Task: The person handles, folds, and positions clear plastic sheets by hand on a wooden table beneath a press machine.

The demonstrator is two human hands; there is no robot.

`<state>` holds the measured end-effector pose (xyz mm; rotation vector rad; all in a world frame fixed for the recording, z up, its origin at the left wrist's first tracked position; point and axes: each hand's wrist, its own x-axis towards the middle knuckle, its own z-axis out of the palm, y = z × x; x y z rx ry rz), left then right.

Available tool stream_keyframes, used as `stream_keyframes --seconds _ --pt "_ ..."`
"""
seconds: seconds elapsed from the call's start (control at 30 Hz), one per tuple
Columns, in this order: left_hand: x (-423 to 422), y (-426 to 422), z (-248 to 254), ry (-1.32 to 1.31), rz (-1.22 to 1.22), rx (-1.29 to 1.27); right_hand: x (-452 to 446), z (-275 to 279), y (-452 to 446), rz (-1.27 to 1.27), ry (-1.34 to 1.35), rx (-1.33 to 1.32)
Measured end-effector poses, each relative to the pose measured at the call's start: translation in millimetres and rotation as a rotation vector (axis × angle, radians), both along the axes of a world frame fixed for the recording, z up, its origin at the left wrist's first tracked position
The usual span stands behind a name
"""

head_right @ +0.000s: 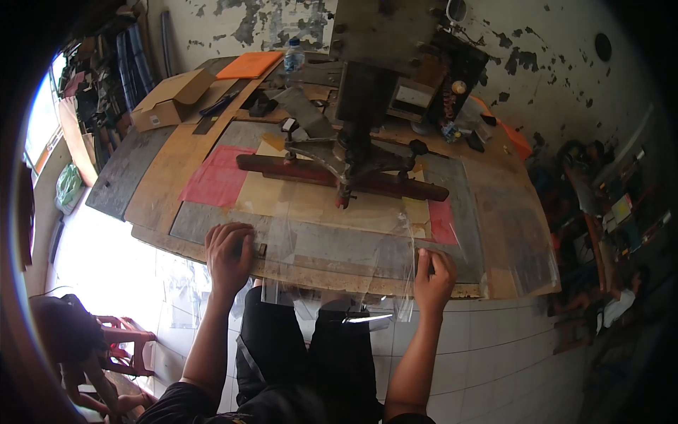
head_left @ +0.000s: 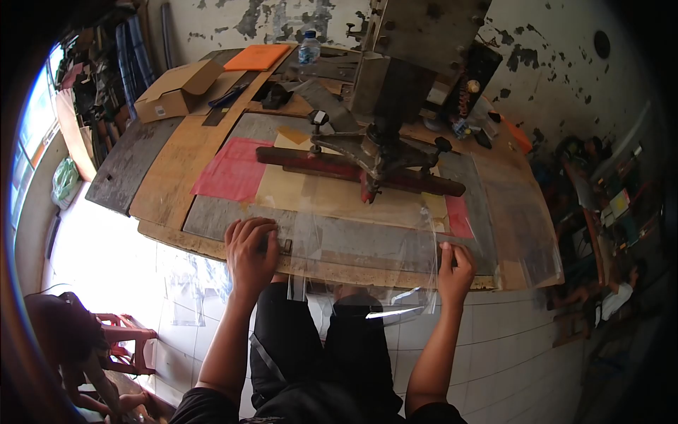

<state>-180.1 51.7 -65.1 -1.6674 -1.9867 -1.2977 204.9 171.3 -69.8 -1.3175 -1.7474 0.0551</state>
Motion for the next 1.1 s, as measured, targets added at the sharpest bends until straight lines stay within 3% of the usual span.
stream_keyframes --seconds 0.3,0.37,0.4,0.43,0.5,0.57,0.67,0.87,1.1 --pt "-4 -4 -5 -0.039 0.024 0.023 -2 2 -2 0.056 0.016 0.008" --pt "-5 -1 -5 -0.027 0.002 0.040 13 1 -7 0.202 0.360 -0.021" --pt "-5 -1 -4 -0.029 0.005 0.043 11 21 -19 0.392 0.343 0.126" --pt "-5 -1 -3 -0.025 0.001 0.046 7 37 -37 0.635 0.631 0.110" --pt "-4 -3 -5 -0.023 -0.009 0.030 -18 90 -92 1.101 0.933 0.061" --pt "-4 -1 -4 -0.002 0.004 0.031 -45 140 -132 1.309 0.953 0.039" --pt "-3 0 -6 0.015 0.003 0.030 -71 181 -162 1.907 1.100 0.140" --pt "-4 -2 -9 0.011 0.003 0.020 -99 224 -162 2.182 0.863 0.064" --pt "-4 0 -12 0.036 0.004 0.043 -96 221 -160 2.130 0.896 0.081"
